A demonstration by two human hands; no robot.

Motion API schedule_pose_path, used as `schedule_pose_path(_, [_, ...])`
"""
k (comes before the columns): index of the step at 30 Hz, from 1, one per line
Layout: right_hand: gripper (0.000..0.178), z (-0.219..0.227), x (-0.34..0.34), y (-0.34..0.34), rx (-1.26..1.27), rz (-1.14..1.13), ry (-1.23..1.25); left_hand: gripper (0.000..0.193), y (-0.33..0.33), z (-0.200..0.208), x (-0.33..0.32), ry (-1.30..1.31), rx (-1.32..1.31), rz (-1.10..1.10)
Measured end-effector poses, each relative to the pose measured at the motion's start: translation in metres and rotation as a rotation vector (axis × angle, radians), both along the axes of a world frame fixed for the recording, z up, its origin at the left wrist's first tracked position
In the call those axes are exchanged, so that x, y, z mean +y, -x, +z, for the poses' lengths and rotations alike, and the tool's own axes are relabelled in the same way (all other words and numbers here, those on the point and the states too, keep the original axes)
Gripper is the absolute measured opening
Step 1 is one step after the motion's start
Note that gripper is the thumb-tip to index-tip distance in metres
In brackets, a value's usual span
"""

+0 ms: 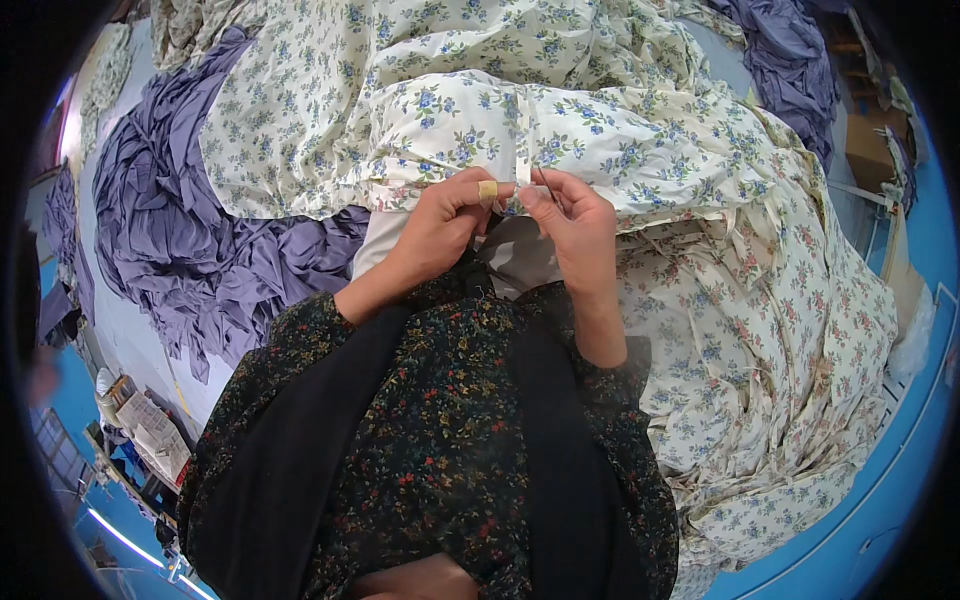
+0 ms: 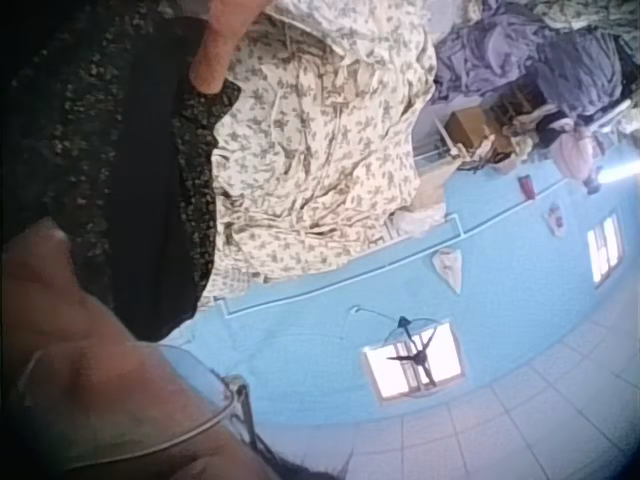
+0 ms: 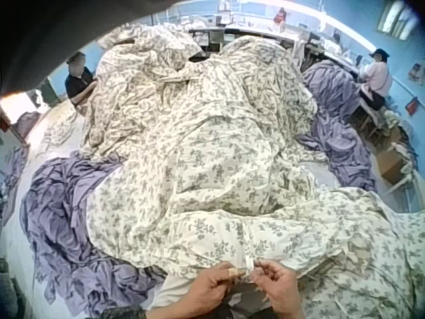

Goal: Trim threads or cut small sections from a large pile of floral patterned textile.

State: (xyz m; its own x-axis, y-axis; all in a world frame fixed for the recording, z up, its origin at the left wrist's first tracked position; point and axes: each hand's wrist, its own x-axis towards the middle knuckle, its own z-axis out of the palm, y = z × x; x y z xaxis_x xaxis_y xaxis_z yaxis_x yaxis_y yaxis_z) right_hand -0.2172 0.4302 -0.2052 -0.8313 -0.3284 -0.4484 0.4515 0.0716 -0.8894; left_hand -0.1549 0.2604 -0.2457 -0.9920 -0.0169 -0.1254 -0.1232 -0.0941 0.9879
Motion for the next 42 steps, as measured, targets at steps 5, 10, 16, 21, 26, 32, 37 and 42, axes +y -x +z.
schedule_pose_path(5, [0.017,0.001,-0.001,0.004,-0.036,-0.003,0.047,0.021,0.001,0.002,-0.001,0.045,-0.006,-0.013])
schedule_pose_path(10, [0.016,0.002,-0.007,0.0,0.141,0.031,-0.024,0.012,0.001,0.014,0.0,-0.05,-0.147,-0.018])
schedule_pose_path(16, [0.024,0.011,0.005,-0.017,0.529,0.045,-0.224,0.013,0.0,0.006,-0.003,-0.036,-0.122,-0.033])
schedule_pose_path(21, [0.025,-0.003,0.007,-0.029,0.856,0.078,-0.414,0.012,-0.001,0.001,0.005,-0.048,-0.113,0.009])
schedule_pose_path(26, [0.025,-0.009,0.01,-0.028,0.953,0.131,-0.55,0.013,0.0,-0.005,0.004,-0.12,-0.142,0.004])
schedule_pose_path(32, [0.021,-0.014,0.01,-0.024,1.086,0.158,-0.626,0.013,0.0,-0.001,0.003,-0.125,-0.188,0.001])
schedule_pose_path(37, [0.019,-0.017,0.011,-0.02,1.2,0.148,-0.641,0.013,0.001,0.003,0.002,-0.104,-0.212,-0.012])
schedule_pose_path(42, [0.019,-0.02,0.014,-0.02,1.125,0.133,-0.595,0.014,0.0,0.001,0.005,-0.128,-0.212,0.001])
